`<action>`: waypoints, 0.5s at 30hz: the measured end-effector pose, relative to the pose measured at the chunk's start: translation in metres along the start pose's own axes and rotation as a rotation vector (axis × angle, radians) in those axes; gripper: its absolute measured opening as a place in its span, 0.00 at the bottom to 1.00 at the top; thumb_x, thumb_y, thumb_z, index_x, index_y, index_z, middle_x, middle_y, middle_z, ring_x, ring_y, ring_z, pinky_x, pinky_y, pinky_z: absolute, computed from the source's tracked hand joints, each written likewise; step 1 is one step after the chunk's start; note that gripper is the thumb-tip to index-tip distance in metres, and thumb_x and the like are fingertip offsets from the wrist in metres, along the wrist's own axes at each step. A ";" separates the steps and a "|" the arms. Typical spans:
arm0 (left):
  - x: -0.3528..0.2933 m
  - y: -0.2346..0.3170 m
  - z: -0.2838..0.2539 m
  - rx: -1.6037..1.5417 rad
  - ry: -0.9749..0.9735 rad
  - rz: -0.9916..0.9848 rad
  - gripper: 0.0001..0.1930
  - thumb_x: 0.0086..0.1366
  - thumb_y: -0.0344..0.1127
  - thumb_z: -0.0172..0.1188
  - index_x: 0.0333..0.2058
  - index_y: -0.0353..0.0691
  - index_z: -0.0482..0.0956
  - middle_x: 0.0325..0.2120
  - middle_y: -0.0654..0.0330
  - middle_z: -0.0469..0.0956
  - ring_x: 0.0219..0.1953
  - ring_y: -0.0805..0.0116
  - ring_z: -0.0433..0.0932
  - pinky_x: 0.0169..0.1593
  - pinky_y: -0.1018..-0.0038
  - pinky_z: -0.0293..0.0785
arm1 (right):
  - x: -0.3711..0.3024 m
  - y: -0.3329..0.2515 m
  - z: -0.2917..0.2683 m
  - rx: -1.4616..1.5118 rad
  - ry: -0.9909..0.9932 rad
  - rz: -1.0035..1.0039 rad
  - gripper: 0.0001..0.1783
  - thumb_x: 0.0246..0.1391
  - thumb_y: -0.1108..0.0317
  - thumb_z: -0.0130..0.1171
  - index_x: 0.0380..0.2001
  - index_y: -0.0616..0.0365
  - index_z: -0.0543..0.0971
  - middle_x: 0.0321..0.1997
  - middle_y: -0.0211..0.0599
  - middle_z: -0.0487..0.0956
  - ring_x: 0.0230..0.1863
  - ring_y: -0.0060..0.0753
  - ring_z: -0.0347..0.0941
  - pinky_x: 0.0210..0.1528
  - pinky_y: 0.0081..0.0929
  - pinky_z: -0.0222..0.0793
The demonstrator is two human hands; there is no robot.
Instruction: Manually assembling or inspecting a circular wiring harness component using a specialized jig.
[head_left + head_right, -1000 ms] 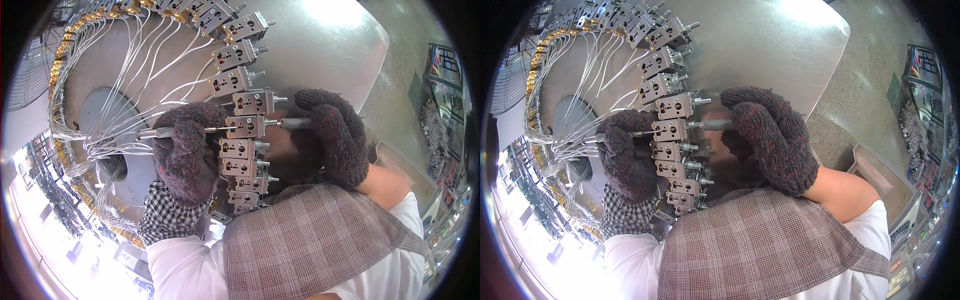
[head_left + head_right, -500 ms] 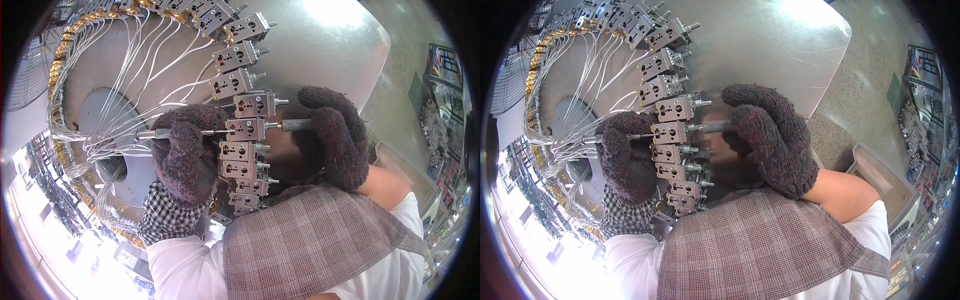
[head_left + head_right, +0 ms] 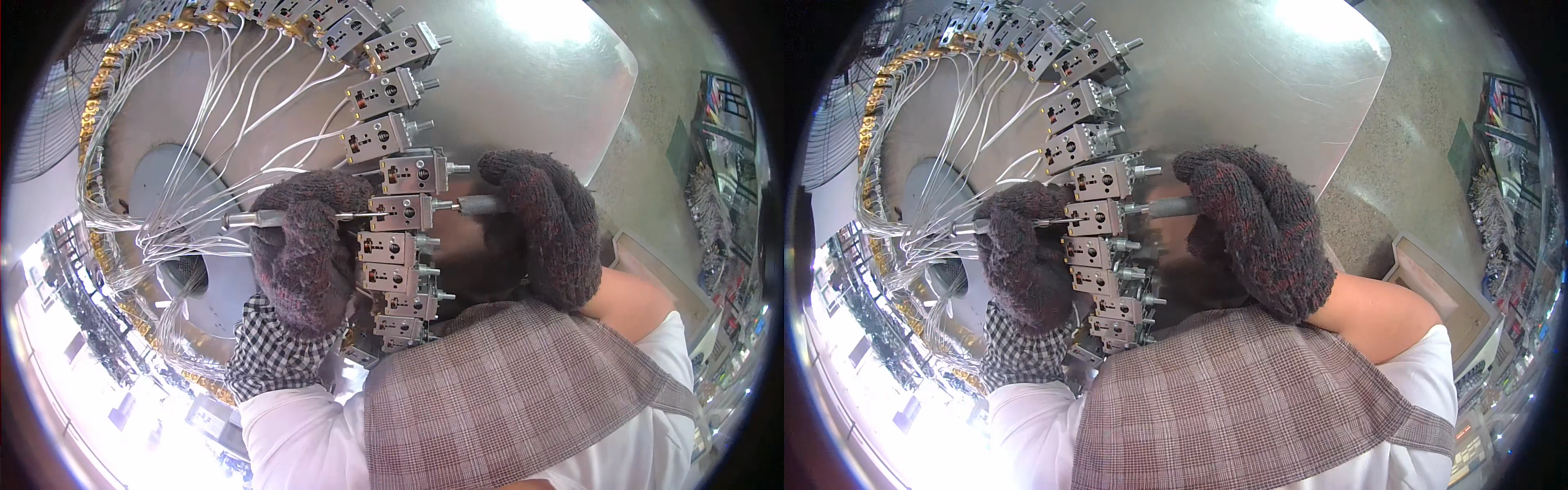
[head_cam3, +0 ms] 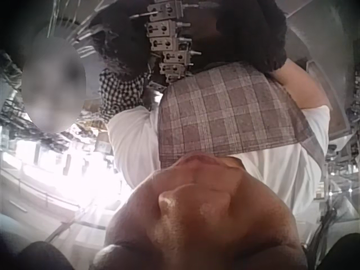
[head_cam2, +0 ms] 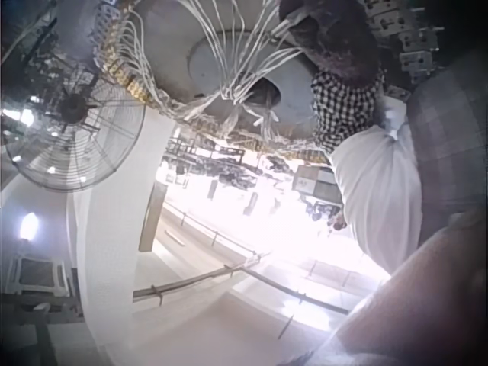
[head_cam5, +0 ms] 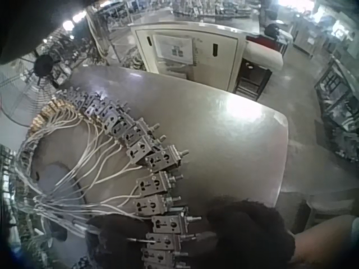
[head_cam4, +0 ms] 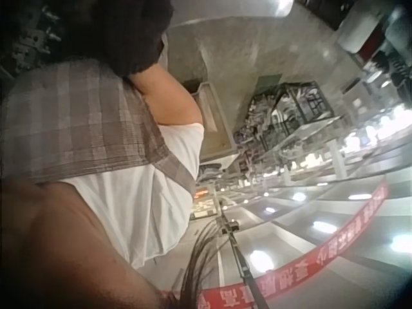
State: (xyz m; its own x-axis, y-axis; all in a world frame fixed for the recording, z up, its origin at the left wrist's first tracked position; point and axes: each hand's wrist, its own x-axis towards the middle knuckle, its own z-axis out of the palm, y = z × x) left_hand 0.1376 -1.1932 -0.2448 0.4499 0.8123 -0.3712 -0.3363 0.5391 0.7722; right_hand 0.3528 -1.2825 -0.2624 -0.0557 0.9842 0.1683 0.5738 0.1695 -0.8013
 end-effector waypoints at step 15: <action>-0.007 0.020 -0.010 -0.093 0.041 -0.030 0.16 0.59 0.43 0.55 0.37 0.35 0.71 0.33 0.53 0.74 0.38 0.60 0.75 0.41 0.64 0.75 | 0.013 -0.038 0.004 0.915 0.198 0.655 0.19 0.56 0.65 0.48 0.50 0.60 0.66 0.27 0.36 0.75 0.26 0.22 0.70 0.27 0.20 0.69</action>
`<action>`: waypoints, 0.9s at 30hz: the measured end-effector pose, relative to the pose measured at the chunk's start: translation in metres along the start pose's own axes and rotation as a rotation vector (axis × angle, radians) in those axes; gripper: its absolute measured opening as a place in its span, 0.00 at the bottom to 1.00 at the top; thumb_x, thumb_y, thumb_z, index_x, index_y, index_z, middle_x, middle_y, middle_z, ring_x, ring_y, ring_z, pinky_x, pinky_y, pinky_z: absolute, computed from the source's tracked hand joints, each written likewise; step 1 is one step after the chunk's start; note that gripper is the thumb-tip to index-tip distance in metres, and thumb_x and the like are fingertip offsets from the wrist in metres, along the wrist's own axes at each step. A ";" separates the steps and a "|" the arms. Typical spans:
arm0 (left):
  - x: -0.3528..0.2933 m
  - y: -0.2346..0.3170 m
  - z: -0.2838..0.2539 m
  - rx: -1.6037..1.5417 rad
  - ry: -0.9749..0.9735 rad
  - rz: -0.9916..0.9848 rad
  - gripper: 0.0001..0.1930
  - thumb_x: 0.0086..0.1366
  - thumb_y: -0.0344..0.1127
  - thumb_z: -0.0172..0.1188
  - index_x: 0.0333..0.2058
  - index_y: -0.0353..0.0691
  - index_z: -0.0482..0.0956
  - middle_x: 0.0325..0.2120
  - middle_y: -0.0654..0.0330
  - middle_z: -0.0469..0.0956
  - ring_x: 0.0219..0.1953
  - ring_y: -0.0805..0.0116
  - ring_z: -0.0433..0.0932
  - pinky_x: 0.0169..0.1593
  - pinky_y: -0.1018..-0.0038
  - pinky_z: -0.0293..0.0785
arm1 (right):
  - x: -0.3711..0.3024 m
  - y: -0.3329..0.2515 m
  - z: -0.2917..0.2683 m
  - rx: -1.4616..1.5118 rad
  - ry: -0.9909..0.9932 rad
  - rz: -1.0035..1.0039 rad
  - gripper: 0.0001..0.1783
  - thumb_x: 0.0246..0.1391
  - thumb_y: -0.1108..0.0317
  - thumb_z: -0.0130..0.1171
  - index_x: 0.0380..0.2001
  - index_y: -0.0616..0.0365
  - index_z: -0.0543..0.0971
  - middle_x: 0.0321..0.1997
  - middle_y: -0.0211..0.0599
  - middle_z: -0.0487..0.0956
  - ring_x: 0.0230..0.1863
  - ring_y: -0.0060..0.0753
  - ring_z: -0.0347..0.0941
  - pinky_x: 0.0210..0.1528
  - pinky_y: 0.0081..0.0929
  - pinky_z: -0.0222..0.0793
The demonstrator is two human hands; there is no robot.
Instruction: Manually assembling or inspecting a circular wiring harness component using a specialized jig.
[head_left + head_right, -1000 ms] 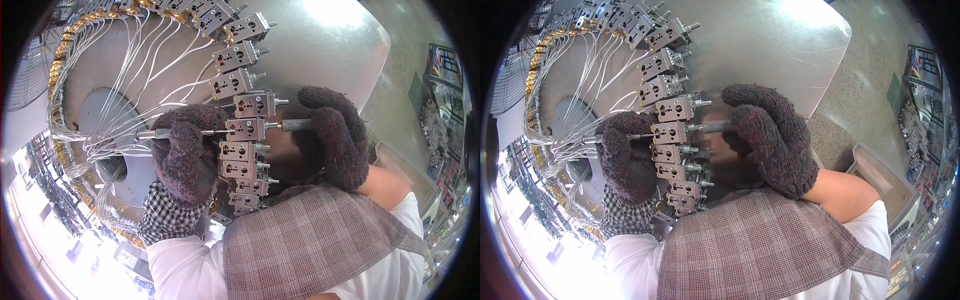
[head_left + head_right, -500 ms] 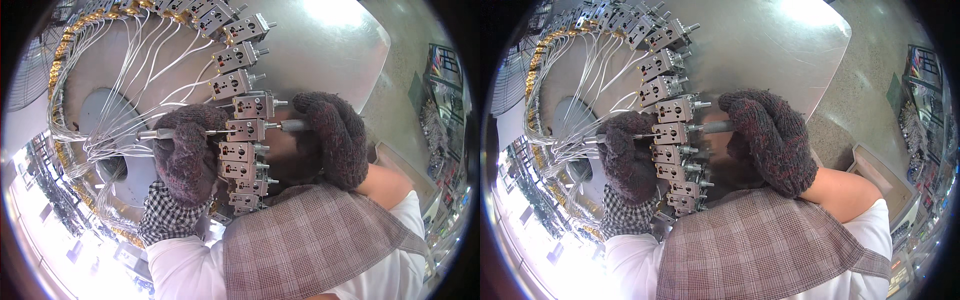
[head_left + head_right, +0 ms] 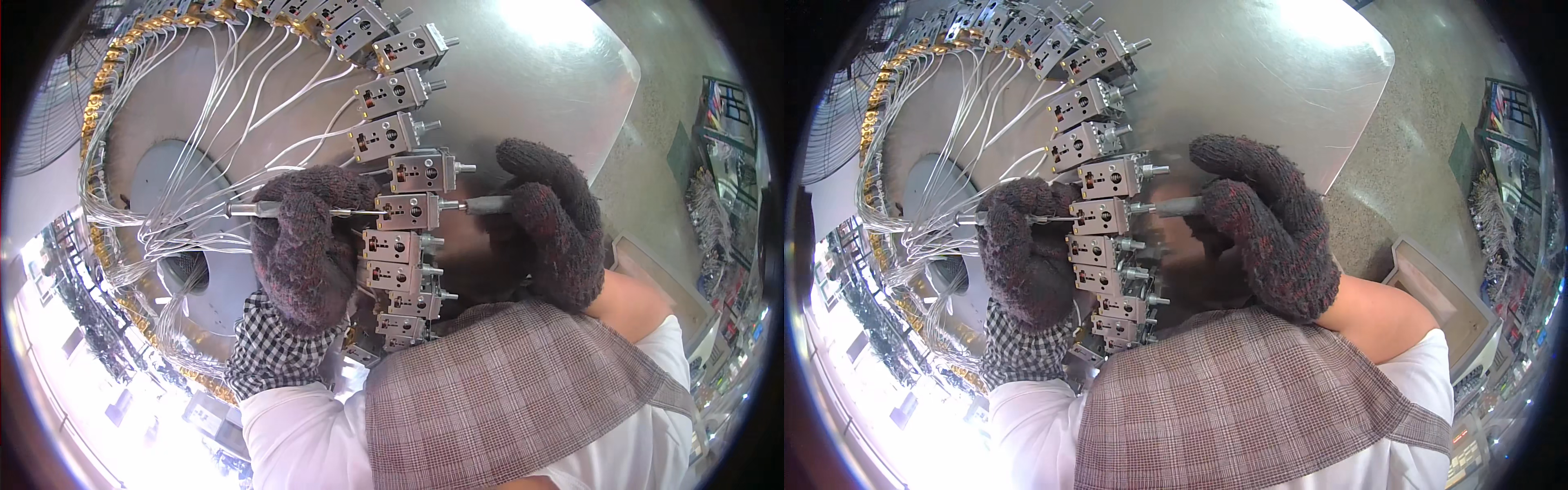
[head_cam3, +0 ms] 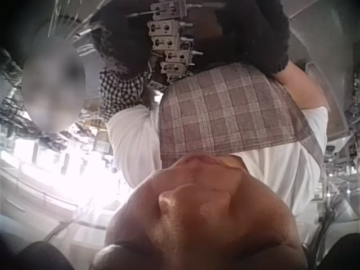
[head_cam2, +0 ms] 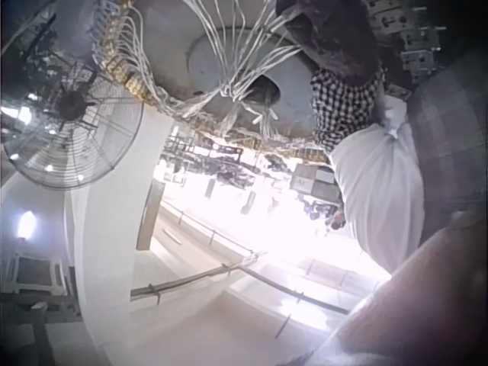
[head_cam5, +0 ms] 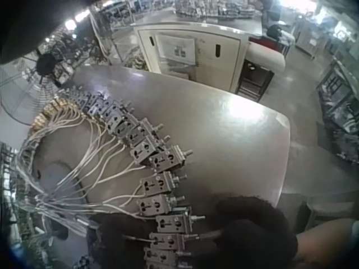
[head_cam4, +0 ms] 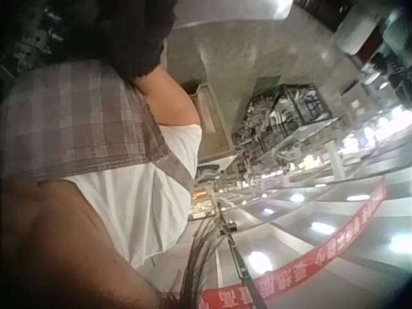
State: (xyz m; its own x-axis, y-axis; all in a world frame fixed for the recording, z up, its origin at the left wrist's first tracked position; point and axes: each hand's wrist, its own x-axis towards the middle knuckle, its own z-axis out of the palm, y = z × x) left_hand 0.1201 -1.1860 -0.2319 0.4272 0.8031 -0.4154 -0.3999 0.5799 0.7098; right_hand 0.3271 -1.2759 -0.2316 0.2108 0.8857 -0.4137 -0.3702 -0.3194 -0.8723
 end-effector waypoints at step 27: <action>-0.273 0.124 -0.016 -0.030 -0.150 -0.004 0.15 0.64 0.39 0.46 0.41 0.33 0.68 0.35 0.54 0.73 0.42 0.58 0.74 0.48 0.61 0.73 | -0.251 -0.026 0.171 -0.617 -0.584 -0.877 0.27 0.31 0.62 0.67 0.38 0.63 0.74 0.42 0.47 0.71 0.47 0.44 0.69 0.47 0.38 0.67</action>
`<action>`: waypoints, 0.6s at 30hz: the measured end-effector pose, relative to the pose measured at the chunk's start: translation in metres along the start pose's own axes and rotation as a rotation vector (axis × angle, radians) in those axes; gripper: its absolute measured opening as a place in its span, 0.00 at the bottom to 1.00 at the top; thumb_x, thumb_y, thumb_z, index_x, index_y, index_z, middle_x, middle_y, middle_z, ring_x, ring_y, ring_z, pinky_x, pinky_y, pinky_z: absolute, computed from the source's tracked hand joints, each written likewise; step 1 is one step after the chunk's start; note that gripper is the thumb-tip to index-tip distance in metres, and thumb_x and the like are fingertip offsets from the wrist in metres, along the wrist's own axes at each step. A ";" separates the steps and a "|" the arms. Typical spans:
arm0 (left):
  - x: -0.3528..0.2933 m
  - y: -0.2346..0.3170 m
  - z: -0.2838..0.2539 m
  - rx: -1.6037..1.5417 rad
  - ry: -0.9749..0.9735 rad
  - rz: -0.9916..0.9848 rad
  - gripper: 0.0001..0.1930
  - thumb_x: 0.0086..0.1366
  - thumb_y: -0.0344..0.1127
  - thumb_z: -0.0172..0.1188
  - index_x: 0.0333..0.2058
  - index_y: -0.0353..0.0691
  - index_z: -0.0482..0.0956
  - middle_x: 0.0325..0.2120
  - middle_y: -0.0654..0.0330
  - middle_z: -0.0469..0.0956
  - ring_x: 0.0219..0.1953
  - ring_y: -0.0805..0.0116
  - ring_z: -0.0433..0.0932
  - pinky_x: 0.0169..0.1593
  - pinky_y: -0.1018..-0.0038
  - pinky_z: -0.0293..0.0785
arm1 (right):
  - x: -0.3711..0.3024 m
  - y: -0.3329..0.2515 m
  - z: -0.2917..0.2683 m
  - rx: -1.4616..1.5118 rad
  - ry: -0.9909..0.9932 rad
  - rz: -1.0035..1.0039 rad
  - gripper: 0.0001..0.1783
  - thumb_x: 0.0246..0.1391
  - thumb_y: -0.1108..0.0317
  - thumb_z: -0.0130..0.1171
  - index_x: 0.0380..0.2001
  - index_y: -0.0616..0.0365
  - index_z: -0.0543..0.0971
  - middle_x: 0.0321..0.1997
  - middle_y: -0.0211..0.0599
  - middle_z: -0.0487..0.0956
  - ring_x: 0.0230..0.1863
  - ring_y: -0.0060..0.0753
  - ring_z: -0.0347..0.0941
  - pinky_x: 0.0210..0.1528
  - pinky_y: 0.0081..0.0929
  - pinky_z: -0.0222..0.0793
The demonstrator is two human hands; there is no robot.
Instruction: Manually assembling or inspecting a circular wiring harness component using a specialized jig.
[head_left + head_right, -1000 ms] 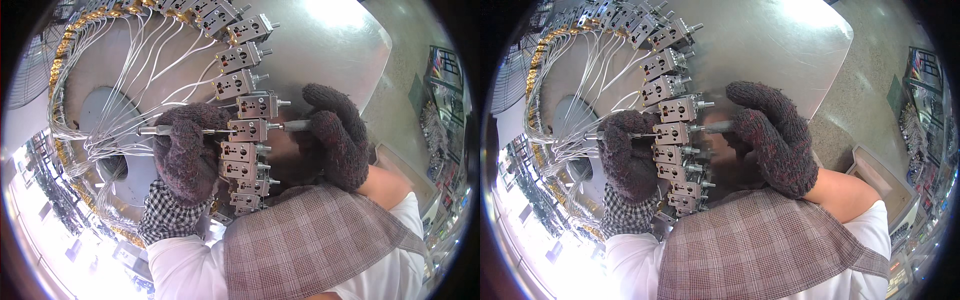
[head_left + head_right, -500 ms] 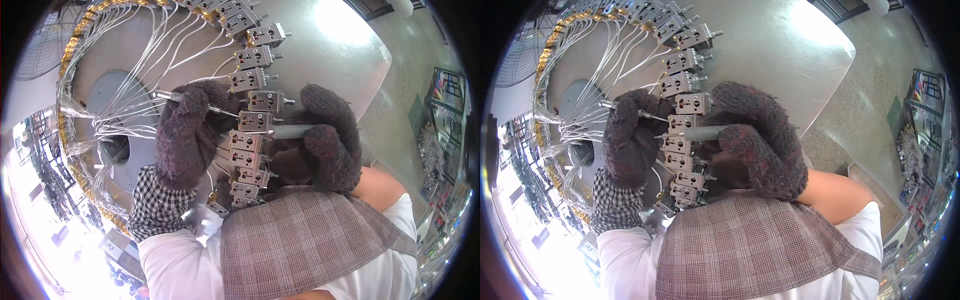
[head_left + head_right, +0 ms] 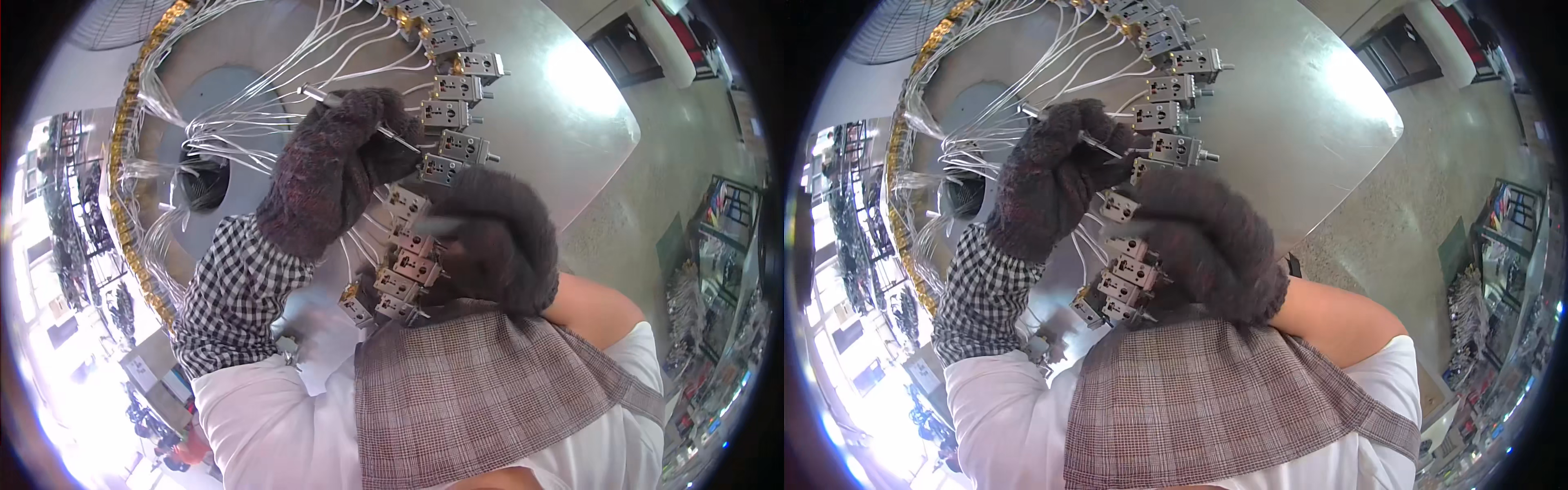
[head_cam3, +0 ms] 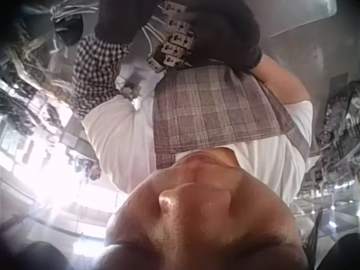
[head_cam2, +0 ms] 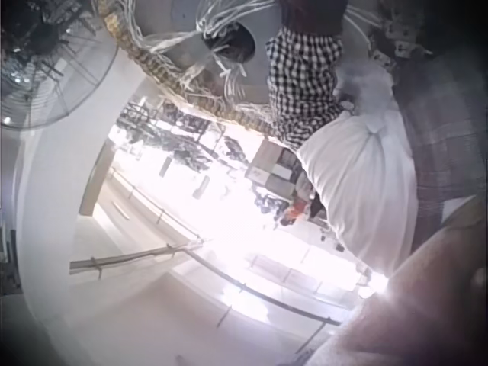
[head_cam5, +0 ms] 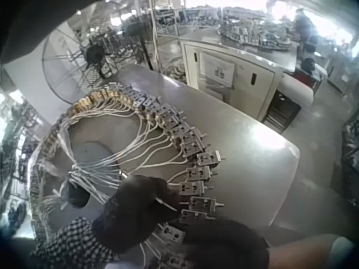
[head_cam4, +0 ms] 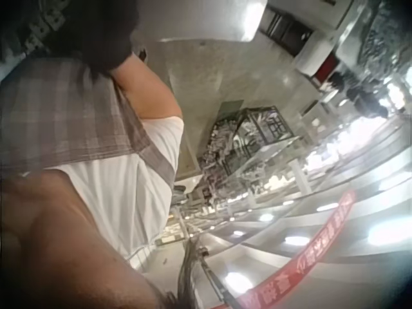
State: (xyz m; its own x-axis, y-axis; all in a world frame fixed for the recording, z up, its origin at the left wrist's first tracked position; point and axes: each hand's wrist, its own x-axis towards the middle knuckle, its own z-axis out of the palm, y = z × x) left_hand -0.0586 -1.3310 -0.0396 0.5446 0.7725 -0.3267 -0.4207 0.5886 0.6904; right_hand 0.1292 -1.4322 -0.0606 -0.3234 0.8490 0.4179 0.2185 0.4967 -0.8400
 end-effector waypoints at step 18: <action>-0.288 0.164 -0.075 1.642 0.330 0.676 0.15 0.63 0.28 0.45 0.49 0.33 0.66 0.44 0.49 0.71 0.47 0.62 0.71 0.50 0.73 0.69 | -0.004 -0.150 0.103 -0.409 0.025 -0.285 0.20 0.45 0.66 0.55 0.41 0.66 0.73 0.41 0.46 0.71 0.44 0.44 0.70 0.47 0.34 0.67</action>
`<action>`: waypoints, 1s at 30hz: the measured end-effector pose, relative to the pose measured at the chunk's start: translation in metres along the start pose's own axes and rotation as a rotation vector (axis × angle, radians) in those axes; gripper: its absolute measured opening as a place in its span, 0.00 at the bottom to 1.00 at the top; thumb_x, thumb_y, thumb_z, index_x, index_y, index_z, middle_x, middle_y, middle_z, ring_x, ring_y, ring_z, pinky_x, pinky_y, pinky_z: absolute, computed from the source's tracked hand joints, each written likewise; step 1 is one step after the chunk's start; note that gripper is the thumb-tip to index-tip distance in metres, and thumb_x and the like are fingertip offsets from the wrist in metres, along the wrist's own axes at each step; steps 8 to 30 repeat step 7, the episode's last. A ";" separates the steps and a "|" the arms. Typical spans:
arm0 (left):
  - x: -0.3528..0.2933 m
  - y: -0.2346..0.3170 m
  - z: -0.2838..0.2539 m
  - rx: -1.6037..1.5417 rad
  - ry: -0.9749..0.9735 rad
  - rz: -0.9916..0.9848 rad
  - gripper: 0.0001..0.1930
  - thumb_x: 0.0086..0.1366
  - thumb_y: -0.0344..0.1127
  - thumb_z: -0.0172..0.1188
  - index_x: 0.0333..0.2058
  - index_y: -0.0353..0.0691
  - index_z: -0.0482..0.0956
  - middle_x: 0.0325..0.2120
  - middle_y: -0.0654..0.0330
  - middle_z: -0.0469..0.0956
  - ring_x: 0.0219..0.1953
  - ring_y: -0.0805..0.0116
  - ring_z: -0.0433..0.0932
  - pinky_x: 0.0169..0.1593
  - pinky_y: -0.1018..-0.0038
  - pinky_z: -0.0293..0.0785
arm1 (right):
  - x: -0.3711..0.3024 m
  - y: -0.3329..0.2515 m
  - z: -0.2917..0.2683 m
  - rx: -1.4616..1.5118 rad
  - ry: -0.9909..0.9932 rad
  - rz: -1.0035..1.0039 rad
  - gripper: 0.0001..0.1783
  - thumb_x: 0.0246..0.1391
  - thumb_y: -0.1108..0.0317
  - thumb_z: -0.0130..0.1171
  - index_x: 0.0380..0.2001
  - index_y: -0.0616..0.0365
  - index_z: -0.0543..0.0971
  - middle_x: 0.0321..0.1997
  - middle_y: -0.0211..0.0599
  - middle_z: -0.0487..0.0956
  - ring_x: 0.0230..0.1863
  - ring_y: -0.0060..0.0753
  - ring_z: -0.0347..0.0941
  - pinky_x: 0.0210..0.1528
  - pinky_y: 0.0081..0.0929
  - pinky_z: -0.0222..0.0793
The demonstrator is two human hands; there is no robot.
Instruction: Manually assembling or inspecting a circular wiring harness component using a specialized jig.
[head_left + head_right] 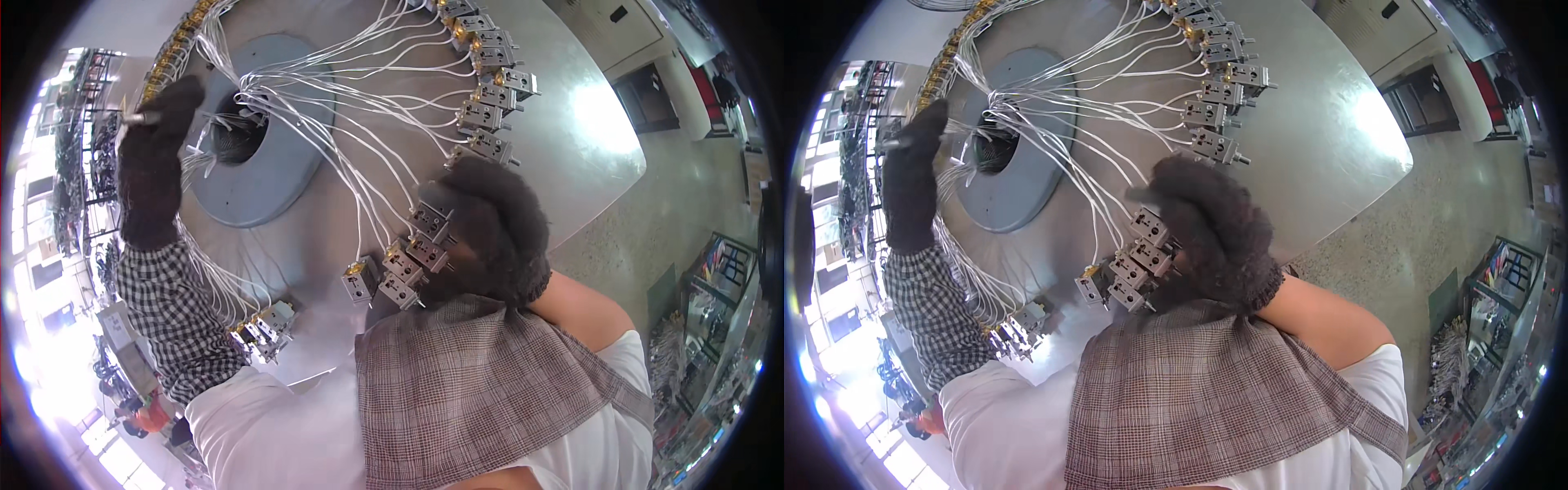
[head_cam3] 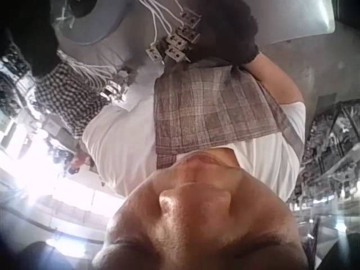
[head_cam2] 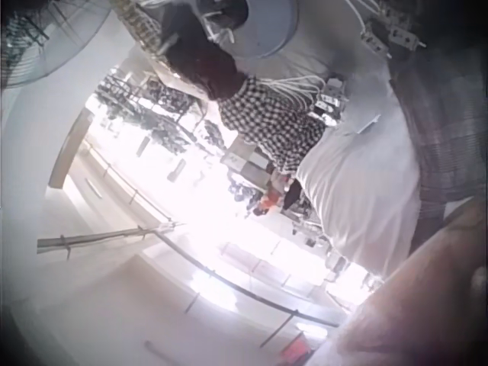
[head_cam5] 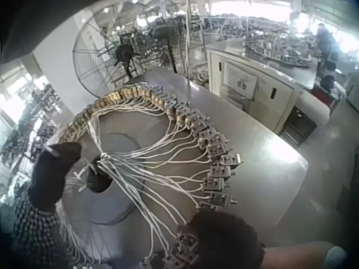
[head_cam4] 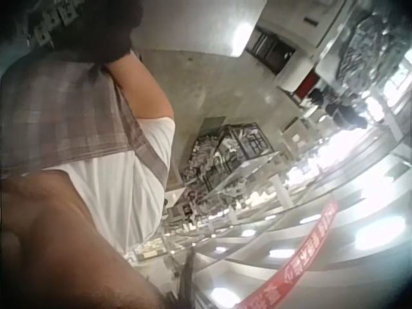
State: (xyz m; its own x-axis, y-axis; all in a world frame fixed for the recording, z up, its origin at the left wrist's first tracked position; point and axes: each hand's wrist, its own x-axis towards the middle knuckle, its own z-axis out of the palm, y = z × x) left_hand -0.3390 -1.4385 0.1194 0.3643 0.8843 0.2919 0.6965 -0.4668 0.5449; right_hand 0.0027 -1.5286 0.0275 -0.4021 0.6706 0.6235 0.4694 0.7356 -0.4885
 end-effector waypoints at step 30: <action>-0.125 -0.087 -0.099 -0.200 0.078 -0.647 0.13 0.59 0.37 0.52 0.43 0.43 0.75 0.48 0.53 0.70 0.55 0.68 0.64 0.57 0.73 0.59 | 0.041 -0.058 0.000 -0.047 0.061 0.068 0.30 0.28 0.61 0.66 0.41 0.61 0.76 0.42 0.43 0.71 0.44 0.42 0.69 0.45 0.33 0.68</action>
